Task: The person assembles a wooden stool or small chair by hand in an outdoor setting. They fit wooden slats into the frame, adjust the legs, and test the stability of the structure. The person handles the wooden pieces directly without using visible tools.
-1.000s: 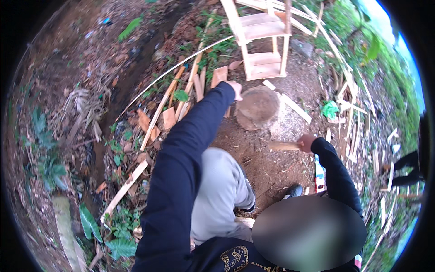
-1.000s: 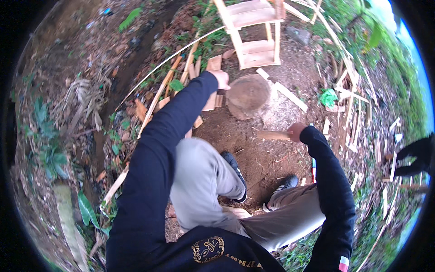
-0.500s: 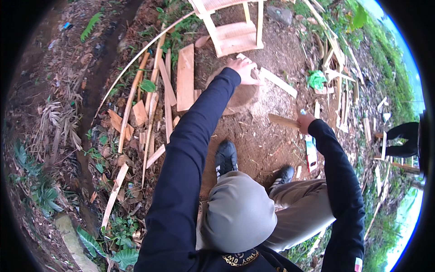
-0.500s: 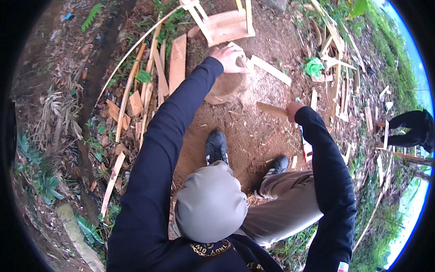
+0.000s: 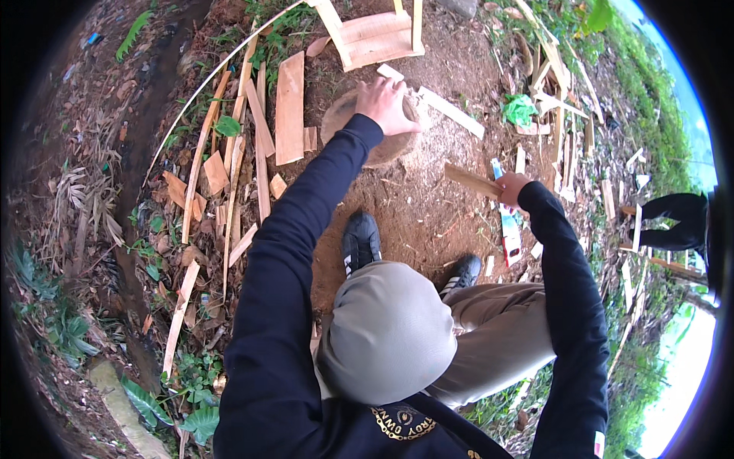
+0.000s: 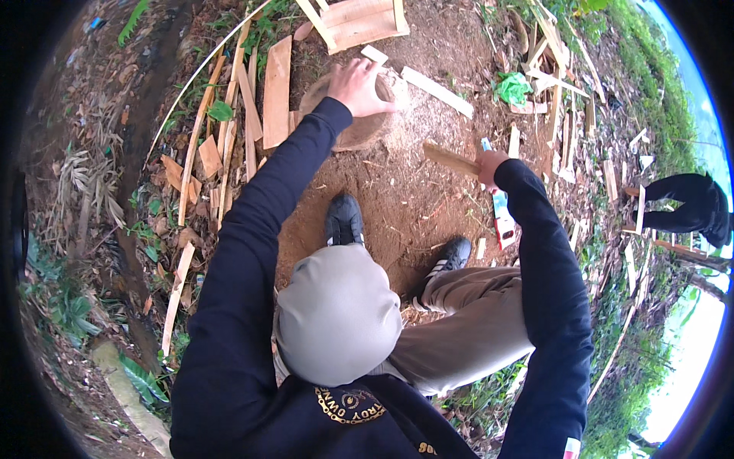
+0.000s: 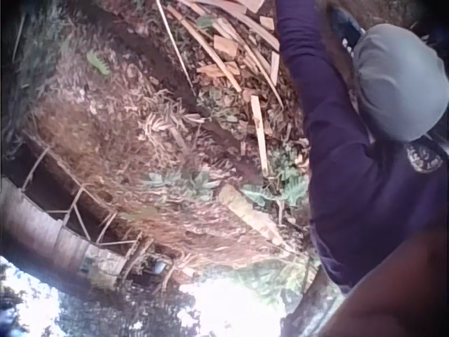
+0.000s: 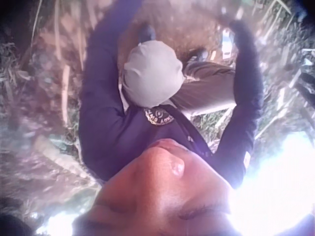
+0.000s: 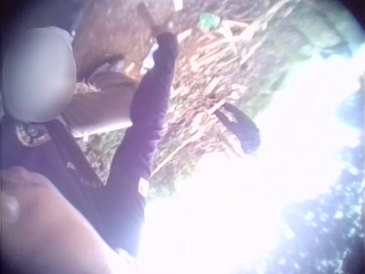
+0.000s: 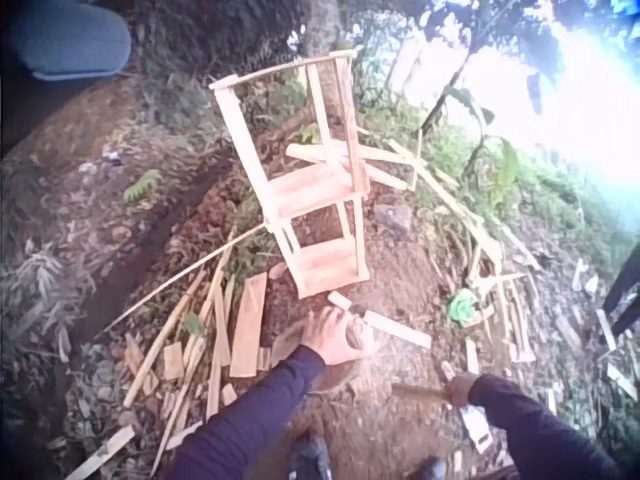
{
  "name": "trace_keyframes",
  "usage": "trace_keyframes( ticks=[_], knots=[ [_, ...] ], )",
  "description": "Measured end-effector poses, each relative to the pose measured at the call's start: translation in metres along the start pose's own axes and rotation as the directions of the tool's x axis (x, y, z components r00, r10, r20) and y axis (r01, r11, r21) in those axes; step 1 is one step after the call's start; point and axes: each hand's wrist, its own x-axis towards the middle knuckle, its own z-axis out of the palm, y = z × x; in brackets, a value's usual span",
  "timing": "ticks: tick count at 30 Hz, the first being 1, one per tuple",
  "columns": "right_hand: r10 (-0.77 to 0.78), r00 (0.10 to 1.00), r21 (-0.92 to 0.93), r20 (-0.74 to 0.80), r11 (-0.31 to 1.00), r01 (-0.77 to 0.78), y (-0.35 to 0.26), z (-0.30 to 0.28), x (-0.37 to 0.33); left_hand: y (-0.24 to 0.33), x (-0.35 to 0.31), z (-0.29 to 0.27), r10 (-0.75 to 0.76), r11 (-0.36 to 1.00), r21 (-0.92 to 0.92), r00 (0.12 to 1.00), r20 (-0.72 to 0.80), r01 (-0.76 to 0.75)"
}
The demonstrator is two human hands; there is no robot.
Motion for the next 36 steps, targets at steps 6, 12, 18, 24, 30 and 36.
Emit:
trace_keyframes(
  ticks=[6,12,18,24,30,36],
  knots=[
    [-0.005,1.000,0.053,-0.013,0.999,0.006,0.005,-0.005,-0.016,-0.012,-0.034,0.001,0.029,0.996,-0.075,0.972,-0.235,-0.048],
    [0.005,1.000,0.175,-0.030,0.985,0.000,0.009,-0.005,-0.027,-0.027,-0.083,-0.014,0.037,0.978,-0.162,0.875,-0.483,-0.131],
    [-0.034,0.993,0.098,-0.115,0.994,0.045,0.000,-0.004,-0.017,-0.039,-0.126,-0.019,-0.063,0.966,-0.235,0.779,-0.624,-0.110],
    [-0.121,0.964,-0.084,-0.237,0.991,0.104,-0.013,-0.010,-0.010,-0.051,-0.162,-0.014,-0.204,0.916,-0.388,0.713,-0.671,-0.103],
    [-0.184,0.935,-0.171,-0.302,0.976,0.136,-0.008,-0.004,0.006,-0.069,-0.161,-0.012,-0.145,0.909,-0.381,0.732,-0.666,-0.167],
    [0.037,0.990,0.040,-0.136,0.999,-0.032,0.010,-0.008,-0.002,-0.047,-0.070,-0.014,-0.129,0.938,-0.337,0.825,-0.551,-0.078]
  ],
)
